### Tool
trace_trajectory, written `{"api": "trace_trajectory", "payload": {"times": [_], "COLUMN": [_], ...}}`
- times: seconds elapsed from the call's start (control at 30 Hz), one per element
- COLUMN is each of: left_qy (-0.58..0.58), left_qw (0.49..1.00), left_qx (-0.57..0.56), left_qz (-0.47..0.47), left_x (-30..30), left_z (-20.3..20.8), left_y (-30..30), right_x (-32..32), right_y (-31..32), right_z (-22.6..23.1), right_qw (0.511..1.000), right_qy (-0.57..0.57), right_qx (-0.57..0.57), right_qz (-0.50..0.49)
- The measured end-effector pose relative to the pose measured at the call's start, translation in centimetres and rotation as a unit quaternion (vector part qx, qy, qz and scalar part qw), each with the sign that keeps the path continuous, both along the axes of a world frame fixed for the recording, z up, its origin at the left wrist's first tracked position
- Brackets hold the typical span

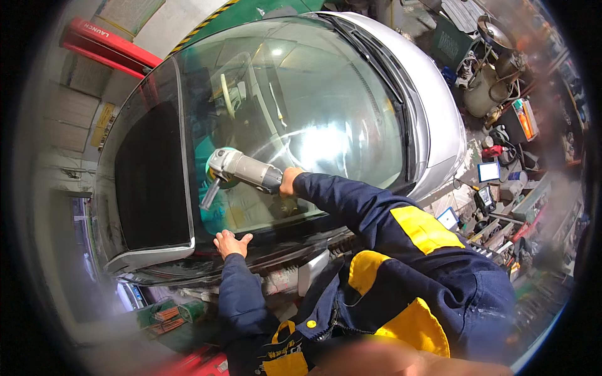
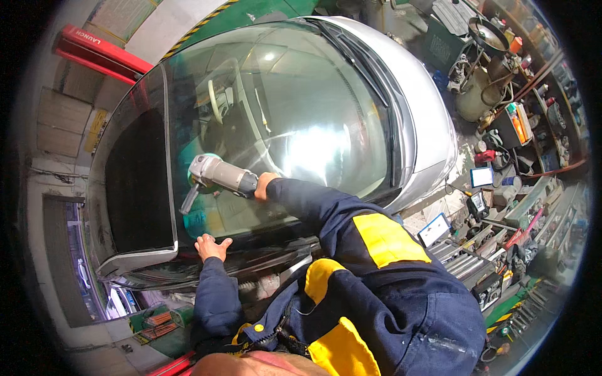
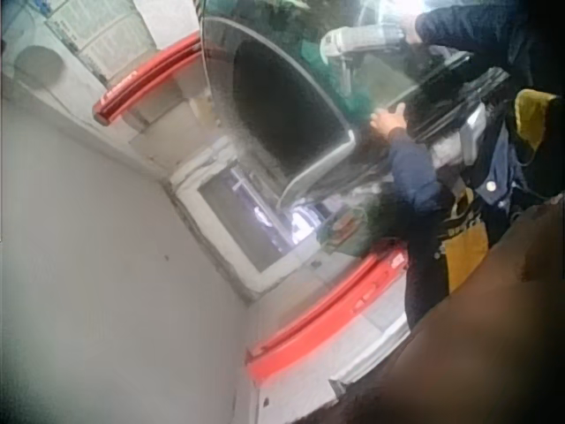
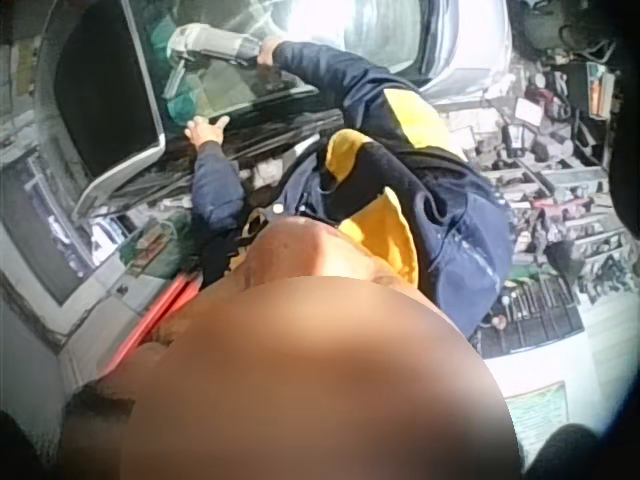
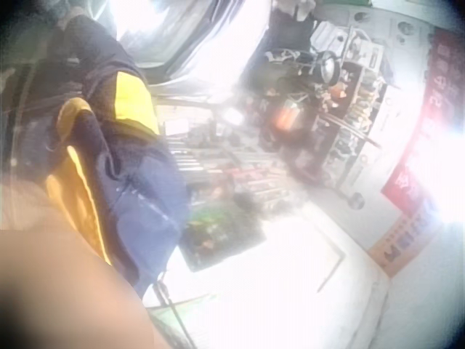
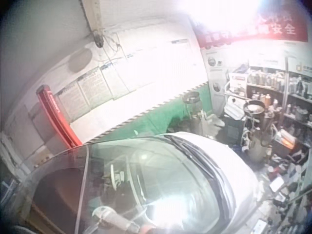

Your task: The person uses a handheld electric polisher with a green pad to polish the car's windshield. They move the tool in circular and sweeping motions across the glass surface, covering multiple areas from the lower edge to the upper corners. The person holds the polisher with both hands and adjusts position as needed.

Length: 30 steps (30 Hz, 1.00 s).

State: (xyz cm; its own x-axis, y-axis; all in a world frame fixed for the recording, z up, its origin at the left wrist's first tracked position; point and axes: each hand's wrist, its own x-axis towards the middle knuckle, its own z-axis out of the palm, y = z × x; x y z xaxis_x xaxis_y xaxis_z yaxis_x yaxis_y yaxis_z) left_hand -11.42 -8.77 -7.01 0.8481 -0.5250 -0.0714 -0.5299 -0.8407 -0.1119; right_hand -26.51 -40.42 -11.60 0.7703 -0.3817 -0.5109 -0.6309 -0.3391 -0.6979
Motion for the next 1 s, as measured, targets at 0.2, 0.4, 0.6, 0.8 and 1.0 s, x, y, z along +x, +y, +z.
{"api": "trace_trajectory", "payload": {"times": [0.2, 0.4, 0.6, 0.8, 1.0], "left_qy": [-0.021, -0.042, -0.044, -0.032, -0.033], "left_qw": [1.0, 0.999, 0.999, 0.999, 0.998], "left_qx": [-0.013, -0.023, 0.006, 0.044, 0.061], "left_qz": [-0.011, -0.027, -0.002, 0.006, 0.006], "left_x": [0.0, -0.1, -0.7, -0.5, -0.1], "left_z": [-0.5, -1.1, -1.4, -1.9, -2.4], "left_y": [0.4, 0.5, 0.2, -0.1, 0.1], "right_x": [-0.8, -10.6, -23.6, -34.1, -40.3], "right_y": [-0.2, -5.4, -11.4, -15.7, -17.8], "right_z": [-0.6, -4.5, -11.2, -21.4, -30.3], "right_qw": [0.999, 0.995, 0.954, 0.929, 0.969], "right_qy": [0.033, 0.064, 0.089, 0.093, 0.075], "right_qx": [-0.016, 0.012, 0.133, 0.17, 0.078], "right_qz": [-0.003, -0.082, -0.252, -0.314, -0.224]}}
